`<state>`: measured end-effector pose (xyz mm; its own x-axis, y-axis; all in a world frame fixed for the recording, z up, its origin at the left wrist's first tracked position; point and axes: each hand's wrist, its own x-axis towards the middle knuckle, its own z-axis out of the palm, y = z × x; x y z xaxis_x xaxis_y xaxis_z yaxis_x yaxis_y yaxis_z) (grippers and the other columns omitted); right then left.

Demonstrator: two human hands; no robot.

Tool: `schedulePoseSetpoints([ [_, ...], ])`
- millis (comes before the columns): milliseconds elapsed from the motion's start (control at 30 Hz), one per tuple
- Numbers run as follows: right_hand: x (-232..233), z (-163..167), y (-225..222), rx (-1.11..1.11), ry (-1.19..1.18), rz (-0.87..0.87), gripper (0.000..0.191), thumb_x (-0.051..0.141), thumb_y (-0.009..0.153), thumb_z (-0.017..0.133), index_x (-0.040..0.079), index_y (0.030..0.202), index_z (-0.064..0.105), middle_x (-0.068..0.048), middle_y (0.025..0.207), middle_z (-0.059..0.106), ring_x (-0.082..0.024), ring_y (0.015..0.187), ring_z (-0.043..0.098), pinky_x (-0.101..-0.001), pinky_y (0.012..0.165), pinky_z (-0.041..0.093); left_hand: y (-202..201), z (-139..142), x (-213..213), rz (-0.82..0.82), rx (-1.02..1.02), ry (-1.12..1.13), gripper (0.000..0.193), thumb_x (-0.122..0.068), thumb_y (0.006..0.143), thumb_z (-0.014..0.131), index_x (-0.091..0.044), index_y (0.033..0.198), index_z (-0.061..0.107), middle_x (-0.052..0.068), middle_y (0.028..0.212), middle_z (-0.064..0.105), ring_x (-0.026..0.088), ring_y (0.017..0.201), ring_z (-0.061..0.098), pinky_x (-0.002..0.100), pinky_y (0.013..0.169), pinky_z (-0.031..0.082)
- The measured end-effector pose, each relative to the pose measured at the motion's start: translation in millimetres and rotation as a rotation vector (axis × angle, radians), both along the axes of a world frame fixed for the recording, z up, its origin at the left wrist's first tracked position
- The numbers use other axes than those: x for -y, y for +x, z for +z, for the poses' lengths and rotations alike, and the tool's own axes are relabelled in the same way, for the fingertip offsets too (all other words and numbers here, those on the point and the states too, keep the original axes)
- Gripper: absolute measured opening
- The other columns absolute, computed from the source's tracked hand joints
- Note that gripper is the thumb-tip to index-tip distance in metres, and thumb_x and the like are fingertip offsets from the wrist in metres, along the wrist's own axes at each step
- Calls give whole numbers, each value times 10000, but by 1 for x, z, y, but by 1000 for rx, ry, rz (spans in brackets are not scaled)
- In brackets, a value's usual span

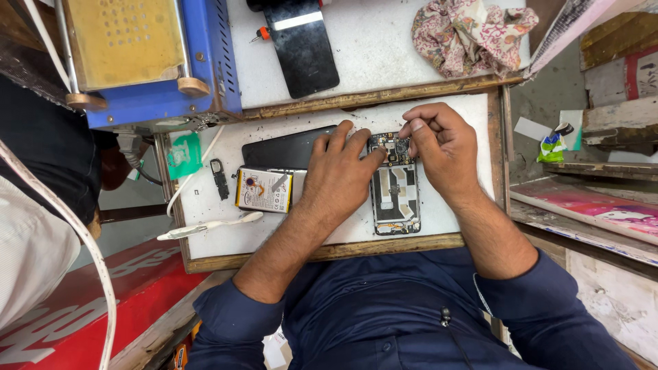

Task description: The person assembles a smartphone by connecting internal components, placing the motherboard into the chassis, and installing the battery. They handle the back cover and screen separately, then place the back cover on the table.

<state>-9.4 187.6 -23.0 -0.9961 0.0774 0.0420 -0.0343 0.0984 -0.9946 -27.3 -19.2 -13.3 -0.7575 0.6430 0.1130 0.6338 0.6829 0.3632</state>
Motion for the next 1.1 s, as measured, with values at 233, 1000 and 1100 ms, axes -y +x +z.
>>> schedulePoseSetpoints([
  [233,-3,-3,4,-14,-93,-20,279,243,1146,483,4,1122,626,-65,880,694,-52,613,574,-187,517,432,14,4,13,52,-120,135,462,-38,846,667,-153,1289,729,153,1412,584,407,1396,468,556,1102,417],
  [1000,-12,-9,7,-25,-185,-62,521,476,1139,459,2,988,613,-61,733,563,-97,626,510,-248,539,424,65,20,97,571,-111,195,350,-160,924,784,-102,1263,717,73,1302,637,354,1345,495,505,1142,413],
  [1100,-11,-10,8,-8,-248,-21,509,472,1142,469,7,994,614,-59,740,573,-96,640,519,-247,564,432,58,20,117,611,-75,134,336,-156,902,795,-130,1235,755,57,1196,660,323,1222,527,475,1054,447],
])
